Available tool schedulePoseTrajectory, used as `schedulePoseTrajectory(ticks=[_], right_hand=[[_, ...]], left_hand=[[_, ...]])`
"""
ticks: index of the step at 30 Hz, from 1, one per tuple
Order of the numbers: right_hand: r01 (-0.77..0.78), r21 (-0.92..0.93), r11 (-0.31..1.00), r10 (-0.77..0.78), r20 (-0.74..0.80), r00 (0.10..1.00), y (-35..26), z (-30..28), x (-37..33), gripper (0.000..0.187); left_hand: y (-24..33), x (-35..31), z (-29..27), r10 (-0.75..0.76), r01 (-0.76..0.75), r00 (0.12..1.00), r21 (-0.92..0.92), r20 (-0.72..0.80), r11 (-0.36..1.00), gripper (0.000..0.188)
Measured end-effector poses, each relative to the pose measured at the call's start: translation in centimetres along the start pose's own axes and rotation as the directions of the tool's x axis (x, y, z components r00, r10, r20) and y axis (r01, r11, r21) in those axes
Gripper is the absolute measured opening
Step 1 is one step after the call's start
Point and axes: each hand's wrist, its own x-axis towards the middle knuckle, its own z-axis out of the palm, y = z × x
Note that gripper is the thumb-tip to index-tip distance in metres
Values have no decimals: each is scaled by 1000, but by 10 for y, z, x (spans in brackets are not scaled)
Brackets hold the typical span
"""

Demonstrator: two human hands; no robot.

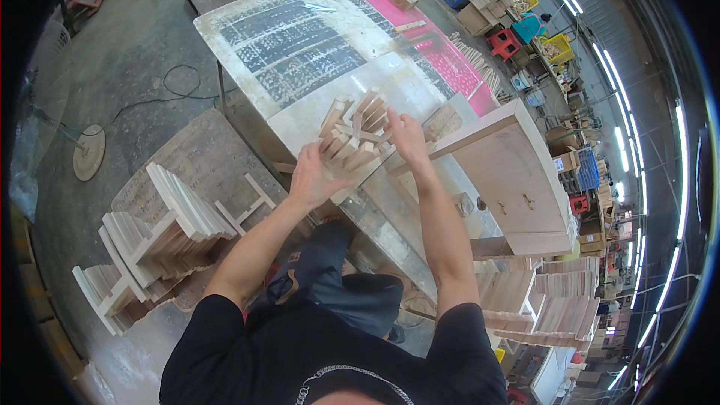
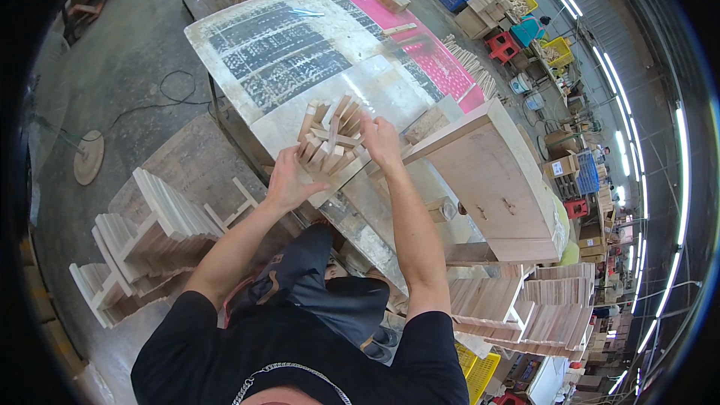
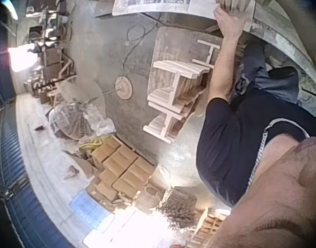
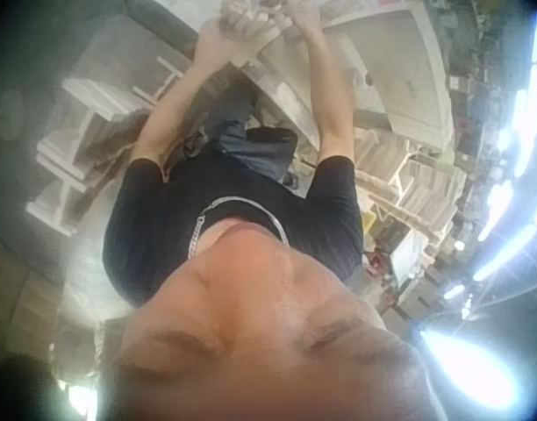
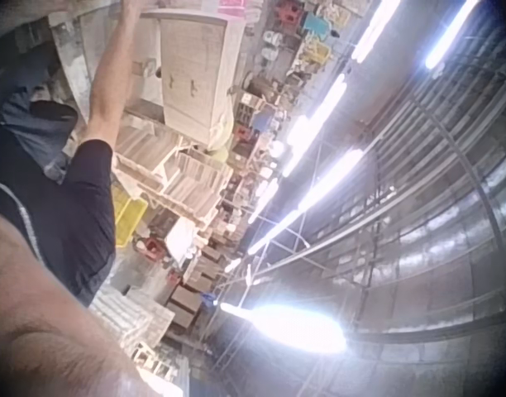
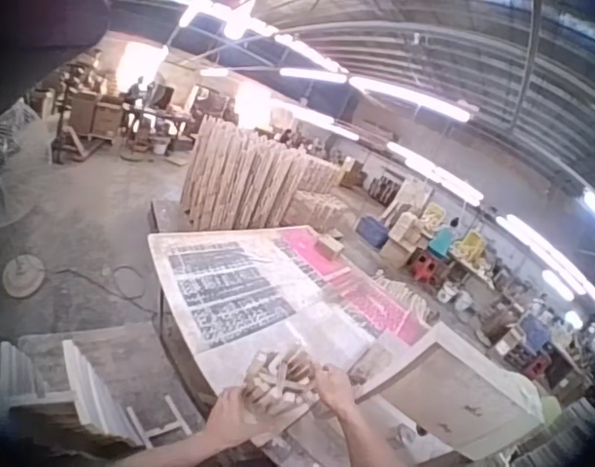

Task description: Assembling interlocking wooden cross-frame components for furniture, tapping them together to ensure a tight fit.

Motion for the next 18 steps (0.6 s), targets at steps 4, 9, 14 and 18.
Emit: schedulePoseTrajectory(ticks=[4, 9, 14, 18], right_hand=[[-182, 266, 947, 160, 102, 982, 2, -1, 1, 61], [-140, 196, 971, 134, 46, 990, 23, 3, 7, 65], [-75, 102, 992, 82, -66, 994, 10, -1, -12, 63], [28, 96, 995, -9, -189, 982, -22, -13, -77, 52]], left_hand=[[12, 2, 9, 12, -1, 993, 95, -120, 996, 104], [-2, 10, 24, 28, -22, 989, 41, -143, 999, 91], [-7, 13, 25, 71, -62, 990, 76, -121, 995, 80], [-14, 6, 27, 63, -54, 983, 54, -171, 997, 80]])
